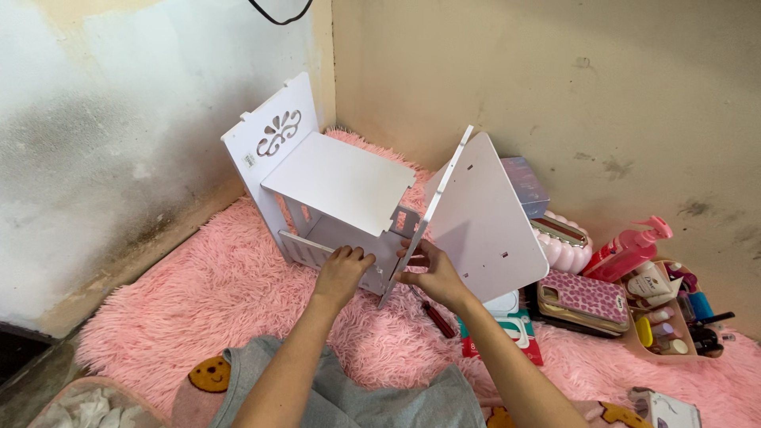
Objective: The person assembles a white plastic storage unit on a pink rug. They connect side panels, insert a top shelf, and fit a slatted front panel into the frame.
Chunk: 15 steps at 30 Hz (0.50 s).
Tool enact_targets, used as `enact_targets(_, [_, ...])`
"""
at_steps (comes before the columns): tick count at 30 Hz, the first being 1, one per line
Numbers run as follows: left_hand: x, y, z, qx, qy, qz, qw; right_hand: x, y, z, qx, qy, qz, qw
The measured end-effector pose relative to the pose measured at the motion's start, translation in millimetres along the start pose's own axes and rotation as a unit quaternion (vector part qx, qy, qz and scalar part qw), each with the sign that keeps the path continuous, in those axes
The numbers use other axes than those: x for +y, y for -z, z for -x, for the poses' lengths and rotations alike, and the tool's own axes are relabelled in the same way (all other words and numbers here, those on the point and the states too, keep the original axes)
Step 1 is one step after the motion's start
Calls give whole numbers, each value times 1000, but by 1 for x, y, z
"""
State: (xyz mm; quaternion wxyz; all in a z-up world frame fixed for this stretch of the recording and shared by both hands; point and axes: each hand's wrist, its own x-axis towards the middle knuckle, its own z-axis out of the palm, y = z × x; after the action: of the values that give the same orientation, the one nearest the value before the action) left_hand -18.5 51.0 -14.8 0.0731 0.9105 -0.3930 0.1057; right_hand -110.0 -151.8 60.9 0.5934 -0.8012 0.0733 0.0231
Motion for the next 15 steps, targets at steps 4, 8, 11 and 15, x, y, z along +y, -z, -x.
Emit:
enact_targets(4, [1,-2,-1,-32,-9,-6,999,0,2,1,3,-4,6,1000])
enact_targets(8, [3,-4,-3,-45,-25,-27,998,1,3,2,3,-8,-3,1000])
enact_targets(11, [3,-6,-3,-52,-28,-30,998,0,2,1,4,-15,8,1000])
enact_targets(15, [2,-7,-3,-43,-34,-28,998,-2,0,-1,2,-6,-2,1000])
